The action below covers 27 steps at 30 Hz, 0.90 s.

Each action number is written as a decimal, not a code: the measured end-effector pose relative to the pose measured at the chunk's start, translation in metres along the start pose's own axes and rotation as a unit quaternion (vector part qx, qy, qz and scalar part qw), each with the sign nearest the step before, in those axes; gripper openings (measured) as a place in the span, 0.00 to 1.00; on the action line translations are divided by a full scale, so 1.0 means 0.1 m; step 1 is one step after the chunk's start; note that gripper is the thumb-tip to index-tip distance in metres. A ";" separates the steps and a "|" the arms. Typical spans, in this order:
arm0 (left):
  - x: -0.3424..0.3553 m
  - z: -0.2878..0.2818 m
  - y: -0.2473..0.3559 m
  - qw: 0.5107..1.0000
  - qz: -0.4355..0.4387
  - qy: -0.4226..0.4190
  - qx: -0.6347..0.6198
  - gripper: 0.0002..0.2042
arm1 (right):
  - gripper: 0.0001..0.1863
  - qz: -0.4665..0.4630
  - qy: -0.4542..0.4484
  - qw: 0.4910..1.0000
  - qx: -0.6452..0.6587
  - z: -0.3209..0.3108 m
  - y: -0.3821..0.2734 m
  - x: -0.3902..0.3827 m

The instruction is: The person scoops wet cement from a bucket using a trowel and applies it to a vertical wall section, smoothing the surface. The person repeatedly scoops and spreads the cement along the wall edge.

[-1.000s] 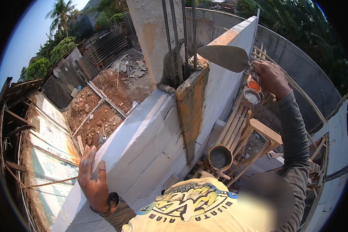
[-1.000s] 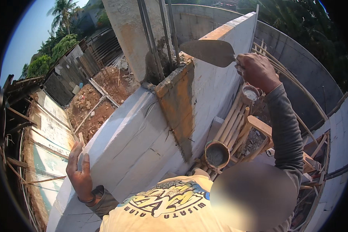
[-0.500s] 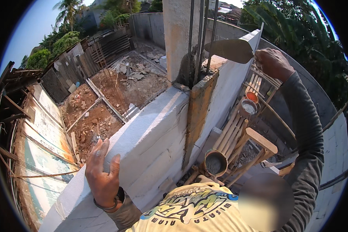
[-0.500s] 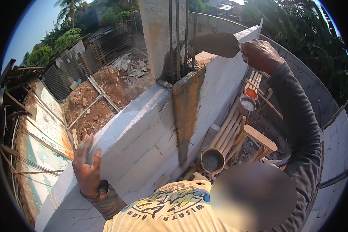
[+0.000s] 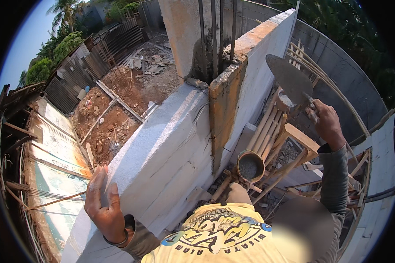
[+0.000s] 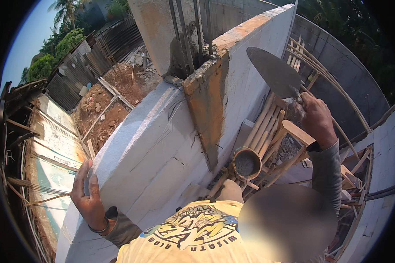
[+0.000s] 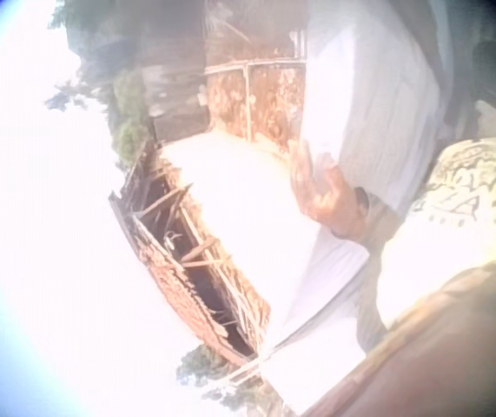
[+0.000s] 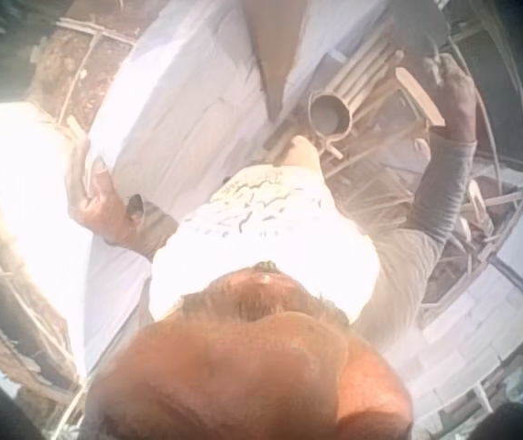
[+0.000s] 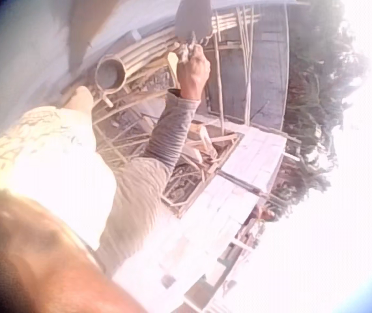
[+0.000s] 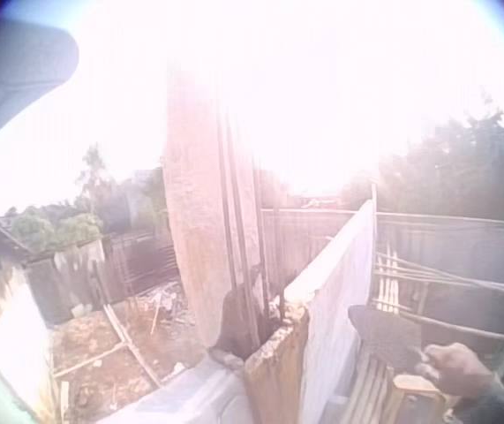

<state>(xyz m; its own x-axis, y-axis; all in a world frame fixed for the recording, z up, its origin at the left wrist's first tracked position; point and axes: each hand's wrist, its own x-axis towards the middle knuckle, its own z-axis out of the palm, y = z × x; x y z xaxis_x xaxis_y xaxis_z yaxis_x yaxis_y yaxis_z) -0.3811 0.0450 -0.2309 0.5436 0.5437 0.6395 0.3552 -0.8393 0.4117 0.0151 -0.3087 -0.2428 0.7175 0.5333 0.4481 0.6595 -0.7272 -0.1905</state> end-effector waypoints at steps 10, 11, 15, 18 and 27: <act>-1.00 1.75 0.17 0.702 -0.167 -0.603 -0.339 0.16 | 0.12 0.472 -0.290 0.812 0.183 4.51 1.36 -3.09; -1.44 1.97 -0.05 0.682 -0.225 -0.648 -0.254 0.18 | 0.14 0.509 -0.332 0.770 0.196 4.87 1.37 -3.33; -3.19 2.53 -0.99 0.638 -0.198 -0.743 0.031 0.32 | 0.24 0.571 -0.424 0.698 0.077 5.80 1.41 -3.71; -3.78 2.83 -1.05 0.565 -0.206 -0.796 0.072 0.40 | 0.21 0.541 -0.527 0.651 0.075 6.38 1.88 -3.57; -3.81 3.27 -0.86 0.518 -0.274 -0.799 0.137 0.41 | 0.13 0.429 -0.474 0.764 -0.085 7.96 2.63 -3.61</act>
<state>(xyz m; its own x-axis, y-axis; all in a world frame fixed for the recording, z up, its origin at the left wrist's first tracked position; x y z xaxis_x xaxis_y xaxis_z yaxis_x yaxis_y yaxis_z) -0.3698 -0.0887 -0.7222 0.1622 0.1927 -0.9678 0.7653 -0.6436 0.0001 0.1078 -0.3485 -1.1500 0.7622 -0.1572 -0.6280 -0.1261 -0.9875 0.0941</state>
